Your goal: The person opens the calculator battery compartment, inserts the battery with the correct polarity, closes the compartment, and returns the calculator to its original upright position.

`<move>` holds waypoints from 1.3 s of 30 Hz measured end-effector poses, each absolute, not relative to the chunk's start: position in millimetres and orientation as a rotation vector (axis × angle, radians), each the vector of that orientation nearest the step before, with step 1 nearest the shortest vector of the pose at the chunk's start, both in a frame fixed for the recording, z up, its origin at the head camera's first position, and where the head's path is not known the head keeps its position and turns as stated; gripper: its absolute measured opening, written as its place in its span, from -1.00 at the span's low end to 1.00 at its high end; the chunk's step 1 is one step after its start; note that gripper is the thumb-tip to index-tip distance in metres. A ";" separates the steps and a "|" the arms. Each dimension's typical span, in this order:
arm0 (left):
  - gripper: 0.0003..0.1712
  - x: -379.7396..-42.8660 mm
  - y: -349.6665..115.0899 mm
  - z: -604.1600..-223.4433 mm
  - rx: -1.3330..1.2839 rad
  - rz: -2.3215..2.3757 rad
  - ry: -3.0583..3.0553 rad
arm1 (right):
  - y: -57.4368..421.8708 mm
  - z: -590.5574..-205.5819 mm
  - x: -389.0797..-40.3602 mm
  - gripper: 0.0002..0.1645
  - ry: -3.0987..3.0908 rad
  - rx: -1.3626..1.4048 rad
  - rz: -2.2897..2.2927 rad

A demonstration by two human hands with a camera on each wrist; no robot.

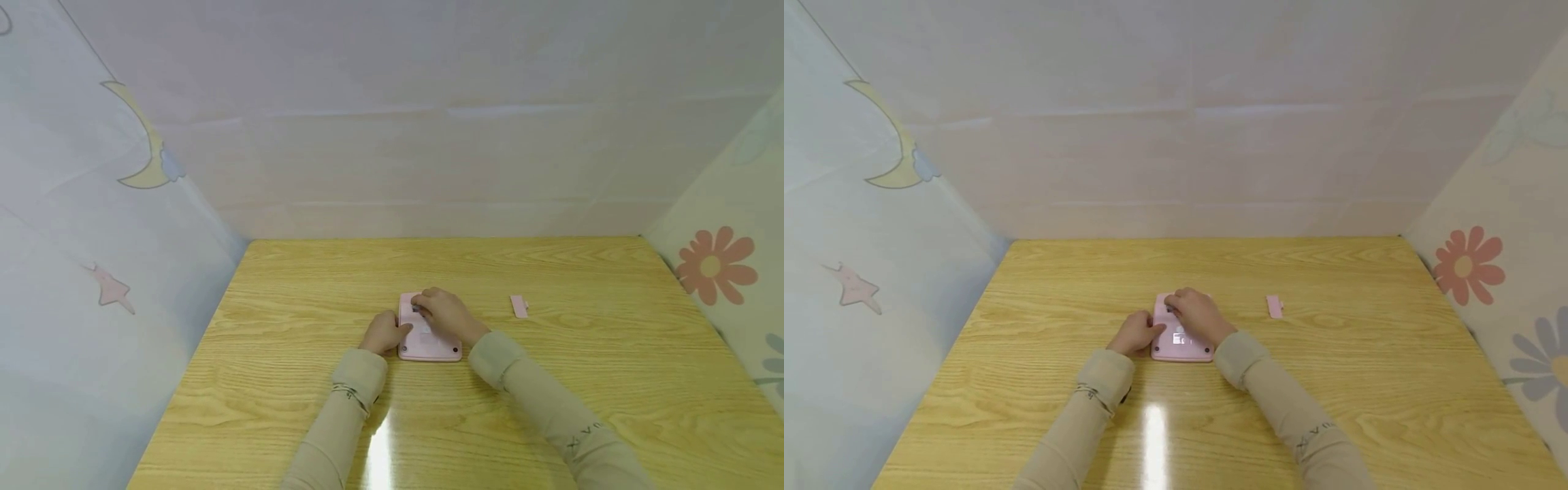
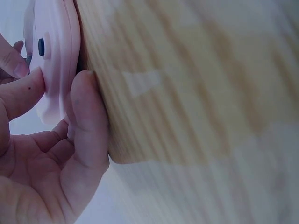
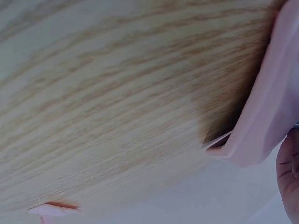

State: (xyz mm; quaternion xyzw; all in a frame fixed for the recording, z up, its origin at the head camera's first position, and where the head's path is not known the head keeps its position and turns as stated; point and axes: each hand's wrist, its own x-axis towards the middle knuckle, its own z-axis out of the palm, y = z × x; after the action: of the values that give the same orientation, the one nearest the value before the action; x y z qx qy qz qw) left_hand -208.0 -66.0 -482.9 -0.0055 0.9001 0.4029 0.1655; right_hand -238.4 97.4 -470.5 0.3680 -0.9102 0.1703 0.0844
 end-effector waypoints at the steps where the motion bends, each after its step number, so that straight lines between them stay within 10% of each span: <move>1: -0.73 -208.1 -66.1 -482.8 -0.014 1.144 2.566 | 97.6 -471.0 -238.6 -0.79 -2.710 1.108 0.502; 39: -0.71 -209.8 -65.6 -481.9 0.013 1.038 2.619 | 92.8 -474.3 -239.3 -0.89 -2.646 1.184 0.392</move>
State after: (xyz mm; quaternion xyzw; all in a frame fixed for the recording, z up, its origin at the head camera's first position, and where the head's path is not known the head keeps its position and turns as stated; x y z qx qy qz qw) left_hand -209.8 -65.6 -481.9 0.0047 0.9175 0.3635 0.1616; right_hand -239.3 92.8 -474.3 0.4026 -0.8992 0.1333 0.1081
